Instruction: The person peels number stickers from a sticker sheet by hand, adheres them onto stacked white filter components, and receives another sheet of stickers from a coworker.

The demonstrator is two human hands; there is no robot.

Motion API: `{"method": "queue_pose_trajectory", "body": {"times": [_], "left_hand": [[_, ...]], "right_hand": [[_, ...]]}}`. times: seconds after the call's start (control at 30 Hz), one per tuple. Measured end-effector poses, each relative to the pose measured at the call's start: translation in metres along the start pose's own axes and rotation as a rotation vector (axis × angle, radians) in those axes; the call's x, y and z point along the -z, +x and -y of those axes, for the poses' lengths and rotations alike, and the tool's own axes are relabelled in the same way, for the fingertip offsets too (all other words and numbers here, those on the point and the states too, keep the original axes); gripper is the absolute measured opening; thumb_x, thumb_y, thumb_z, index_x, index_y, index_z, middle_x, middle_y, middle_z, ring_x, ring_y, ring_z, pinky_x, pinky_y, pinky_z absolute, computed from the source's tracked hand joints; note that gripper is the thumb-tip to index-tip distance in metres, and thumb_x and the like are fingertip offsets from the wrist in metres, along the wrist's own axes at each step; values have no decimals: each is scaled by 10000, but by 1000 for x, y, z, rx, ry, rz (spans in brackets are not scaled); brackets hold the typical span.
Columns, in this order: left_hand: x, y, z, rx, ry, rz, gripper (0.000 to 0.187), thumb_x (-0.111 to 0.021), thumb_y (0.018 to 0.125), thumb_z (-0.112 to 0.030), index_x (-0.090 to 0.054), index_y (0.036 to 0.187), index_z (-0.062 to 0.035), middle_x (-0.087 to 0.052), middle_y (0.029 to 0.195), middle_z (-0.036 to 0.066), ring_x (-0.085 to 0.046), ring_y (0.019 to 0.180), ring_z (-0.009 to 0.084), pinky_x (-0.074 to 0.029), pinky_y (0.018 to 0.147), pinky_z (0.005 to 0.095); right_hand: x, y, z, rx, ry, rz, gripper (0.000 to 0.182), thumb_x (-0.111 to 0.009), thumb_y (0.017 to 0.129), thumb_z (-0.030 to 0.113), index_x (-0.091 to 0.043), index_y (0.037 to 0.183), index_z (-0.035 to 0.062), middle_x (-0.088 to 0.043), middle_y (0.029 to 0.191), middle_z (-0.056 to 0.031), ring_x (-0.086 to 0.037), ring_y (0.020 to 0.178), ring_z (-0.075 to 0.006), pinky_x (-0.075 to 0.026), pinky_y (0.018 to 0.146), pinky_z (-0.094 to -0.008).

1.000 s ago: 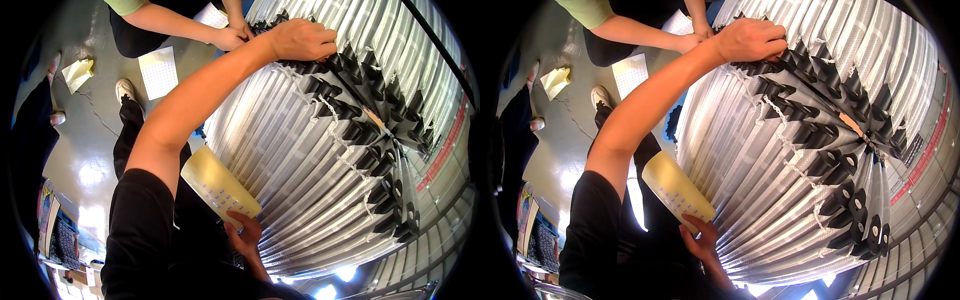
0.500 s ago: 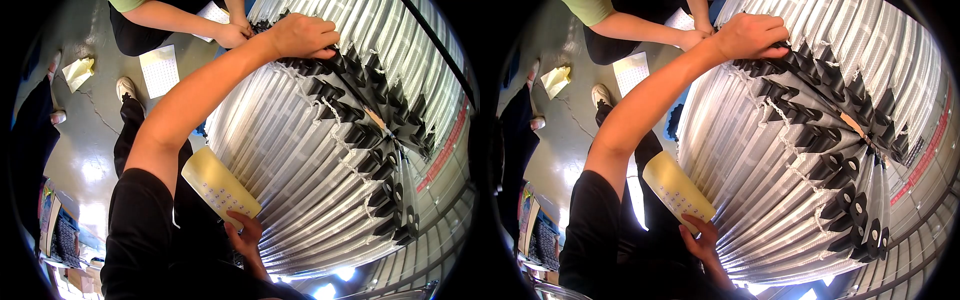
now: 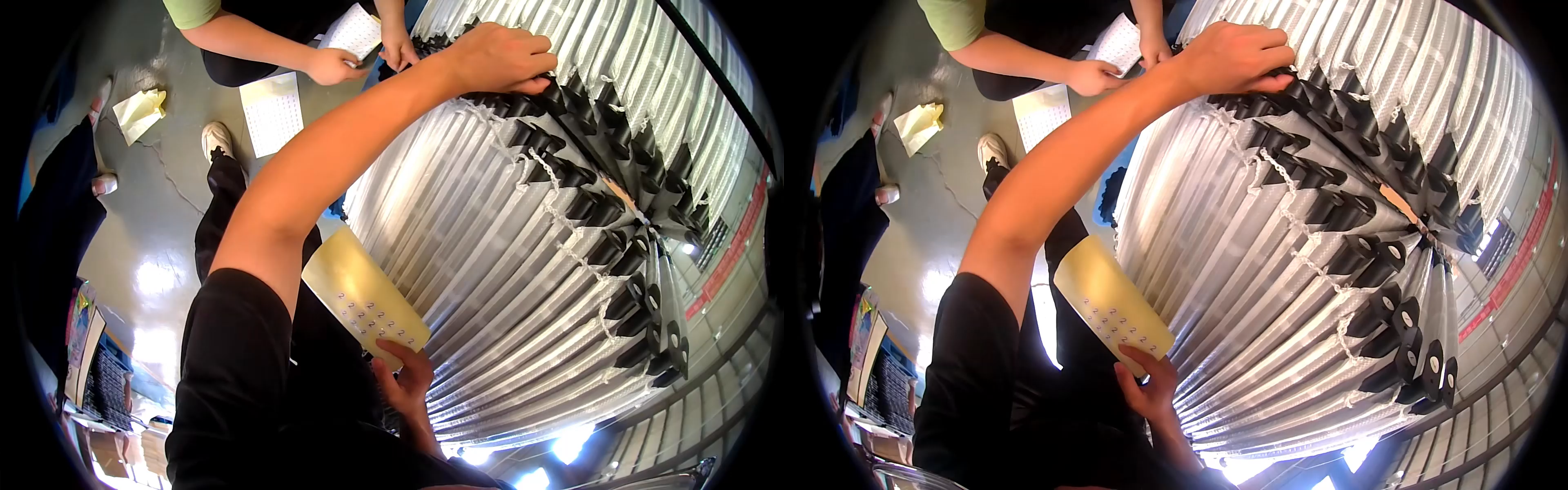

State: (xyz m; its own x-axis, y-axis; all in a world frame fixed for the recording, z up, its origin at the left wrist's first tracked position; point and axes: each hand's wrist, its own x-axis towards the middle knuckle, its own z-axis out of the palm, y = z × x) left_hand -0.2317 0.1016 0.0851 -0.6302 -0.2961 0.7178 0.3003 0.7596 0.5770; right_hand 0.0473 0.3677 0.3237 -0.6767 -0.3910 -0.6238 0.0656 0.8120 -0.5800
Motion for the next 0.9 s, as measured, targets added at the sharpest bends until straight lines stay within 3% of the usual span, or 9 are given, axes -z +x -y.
{"method": "queue_pose_trajectory", "body": {"times": [0.23, 0.7, 0.77, 0.9], "left_hand": [[-2, 1, 1, -14, 9, 56, 311, -690, 835, -383, -521, 837, -122, -491, 770, 10, -613, 671, 176, -512, 517, 325], [1, -12, -12, 217, 62, 53, 343, -657, 852, -464, -557, 932, -146, -576, 861, 6, -643, 806, 210, -530, 621, 346], [10, -19, -15, 239, 24, -17, 325, -693, 845, -429, -584, 950, -140, -589, 863, 13, -644, 796, 217, -522, 624, 347], [70, -63, -49, 562, -99, -70, 194, -730, 860, -248, -639, 922, -88, -616, 814, 38, -627, 660, 200, -489, 582, 313]], "right_hand": [[-10, -6, -4, 20, 20, 2, 268, -754, 806, 98, -705, 1063, 43, -702, 983, -188, -691, 888, -307, -528, 778, -348], [-15, -18, 3, 52, 51, -3, 292, -750, 796, 64, -701, 1083, 43, -701, 987, -176, -690, 890, -277, -526, 762, -327], [-16, -21, 5, 86, 53, -20, 294, -751, 796, 62, -700, 1085, 41, -702, 977, -174, -691, 876, -277, -527, 753, -329], [-11, -26, 7, 89, 60, -38, 286, -755, 794, 61, -705, 1075, 41, -703, 967, -172, -693, 868, -278, -528, 759, -330]]}}
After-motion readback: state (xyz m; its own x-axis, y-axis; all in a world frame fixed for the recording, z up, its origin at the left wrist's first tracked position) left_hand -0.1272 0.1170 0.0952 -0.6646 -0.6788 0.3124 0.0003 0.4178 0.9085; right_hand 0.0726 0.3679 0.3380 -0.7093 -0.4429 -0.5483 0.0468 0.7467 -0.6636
